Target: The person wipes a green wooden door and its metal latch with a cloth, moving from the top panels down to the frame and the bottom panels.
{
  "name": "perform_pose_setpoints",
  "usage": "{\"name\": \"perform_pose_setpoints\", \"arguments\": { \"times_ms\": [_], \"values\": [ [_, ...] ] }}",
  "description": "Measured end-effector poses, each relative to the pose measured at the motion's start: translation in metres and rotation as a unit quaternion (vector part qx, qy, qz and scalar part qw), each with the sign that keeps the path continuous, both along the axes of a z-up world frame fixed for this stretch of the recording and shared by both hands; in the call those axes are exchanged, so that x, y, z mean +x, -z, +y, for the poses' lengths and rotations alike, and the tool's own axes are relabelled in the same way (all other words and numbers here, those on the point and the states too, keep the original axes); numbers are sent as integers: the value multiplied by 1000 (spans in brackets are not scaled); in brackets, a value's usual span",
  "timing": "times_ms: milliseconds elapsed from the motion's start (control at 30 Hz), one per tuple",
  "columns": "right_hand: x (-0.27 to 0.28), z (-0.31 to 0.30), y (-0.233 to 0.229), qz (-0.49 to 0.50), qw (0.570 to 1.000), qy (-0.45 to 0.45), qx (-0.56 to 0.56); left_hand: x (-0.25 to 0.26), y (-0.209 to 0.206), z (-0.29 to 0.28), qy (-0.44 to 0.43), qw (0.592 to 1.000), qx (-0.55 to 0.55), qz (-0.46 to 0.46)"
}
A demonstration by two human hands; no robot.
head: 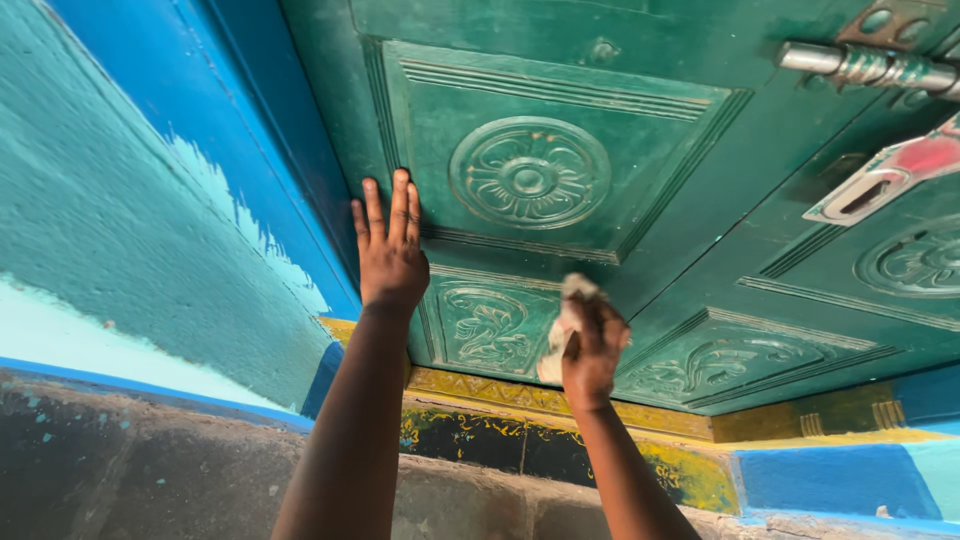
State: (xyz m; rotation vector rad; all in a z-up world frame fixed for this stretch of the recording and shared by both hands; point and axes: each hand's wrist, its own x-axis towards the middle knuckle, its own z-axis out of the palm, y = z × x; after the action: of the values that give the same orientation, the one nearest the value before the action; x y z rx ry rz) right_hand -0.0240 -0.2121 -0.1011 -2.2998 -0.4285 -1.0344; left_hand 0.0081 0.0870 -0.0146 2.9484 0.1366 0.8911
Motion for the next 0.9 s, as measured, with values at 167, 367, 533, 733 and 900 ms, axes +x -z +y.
{"name": "perform_pose_setpoints", "arguments": {
  "times_ms": [167, 367, 533, 733, 900],
  "values": [
    [40, -8, -35, -76, 987, 10, 139, -11, 35, -48, 30, 993, -86, -70],
    [47, 1, 5, 47, 984, -117, 128, -21, 71, -92, 41, 996, -64, 48],
    [25, -23, -9, 14, 988, -72, 133, -22, 63, -90, 31, 996, -66, 50],
    [63, -54, -49, -165, 975, 54, 139, -20, 60, -99, 1, 997, -55, 51],
    [37, -46, -14, -24, 997, -48, 58, -18, 62, -103, 7, 993, -105, 51]
  ]
}}
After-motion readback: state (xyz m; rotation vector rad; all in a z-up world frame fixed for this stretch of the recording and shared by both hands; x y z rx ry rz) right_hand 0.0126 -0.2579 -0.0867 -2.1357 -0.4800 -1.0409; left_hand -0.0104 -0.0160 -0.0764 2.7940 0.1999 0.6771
